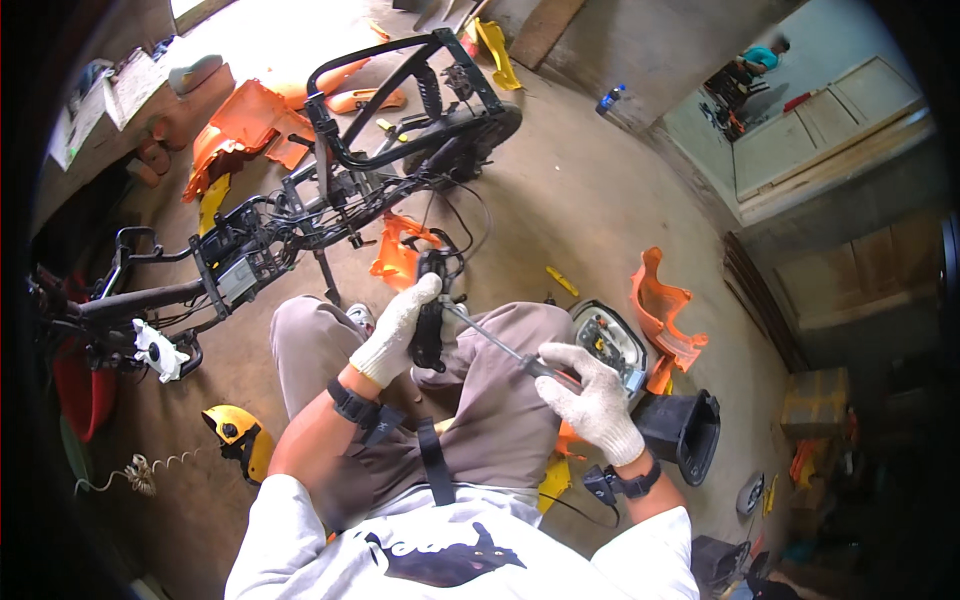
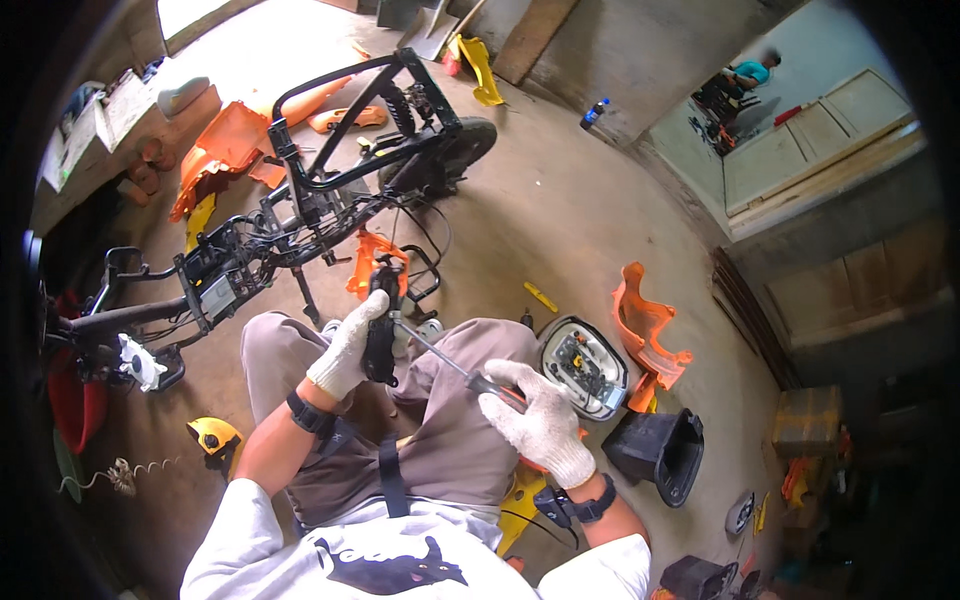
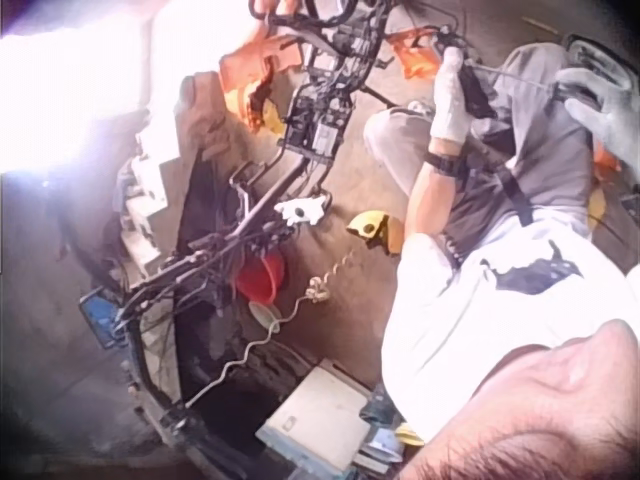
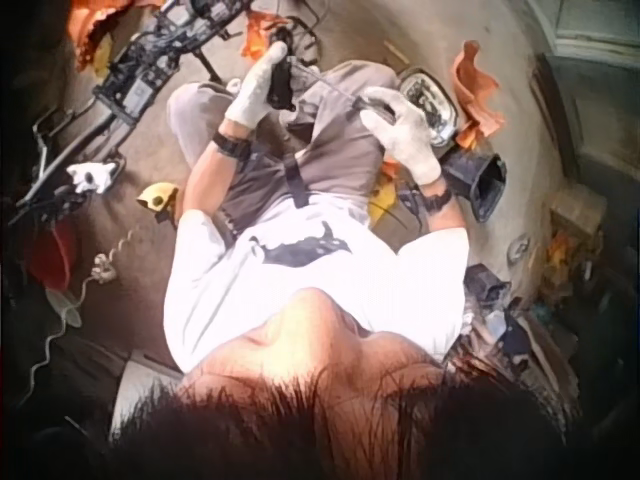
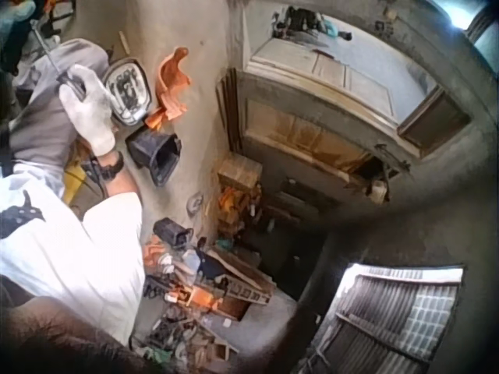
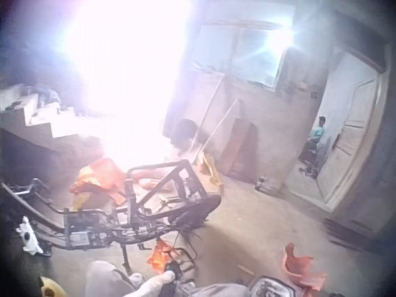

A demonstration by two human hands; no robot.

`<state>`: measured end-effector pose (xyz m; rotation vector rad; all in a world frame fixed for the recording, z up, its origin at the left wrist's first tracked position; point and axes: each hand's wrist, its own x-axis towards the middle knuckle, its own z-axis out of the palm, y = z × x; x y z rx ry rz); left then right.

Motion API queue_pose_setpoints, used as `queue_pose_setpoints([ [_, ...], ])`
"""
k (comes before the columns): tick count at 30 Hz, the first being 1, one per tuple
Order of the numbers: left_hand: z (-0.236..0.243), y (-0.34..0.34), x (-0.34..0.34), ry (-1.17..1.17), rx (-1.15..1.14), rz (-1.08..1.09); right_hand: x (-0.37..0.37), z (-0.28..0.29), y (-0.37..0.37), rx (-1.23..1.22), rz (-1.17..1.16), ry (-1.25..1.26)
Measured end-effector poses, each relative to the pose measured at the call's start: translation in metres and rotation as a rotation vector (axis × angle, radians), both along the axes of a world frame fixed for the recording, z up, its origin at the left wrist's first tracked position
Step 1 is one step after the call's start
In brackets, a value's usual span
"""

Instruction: The recorder is disassembling and repairing components of a motorcycle, including body panels and electrical parts.

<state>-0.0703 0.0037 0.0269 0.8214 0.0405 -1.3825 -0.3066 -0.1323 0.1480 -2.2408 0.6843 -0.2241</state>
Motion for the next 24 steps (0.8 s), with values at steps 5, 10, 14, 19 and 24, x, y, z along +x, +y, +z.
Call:
queue_pose_setpoints([
  [5,0.004,0.000,0.004,0.069,-0.175,0.132,0.003,-0.044,0.009,0.542,-0.210,-0.277],
  [10,0.014,0.005,0.006,0.410,-0.316,-0.013,0.002,-0.069,0.032,0.631,-0.239,-0.325],
  [14,0.020,-0.001,-0.001,0.254,-0.188,0.092,0.001,-0.078,0.033,0.531,-0.278,-0.292],
  [19,0.017,-0.008,0.001,0.288,-0.177,0.131,-0.042,-0.057,-0.004,0.086,-0.343,-0.338],
  [24,0.007,-0.008,0.004,0.225,-0.062,0.172,-0.092,-0.022,-0.030,-0.069,-0.313,-0.219],
])
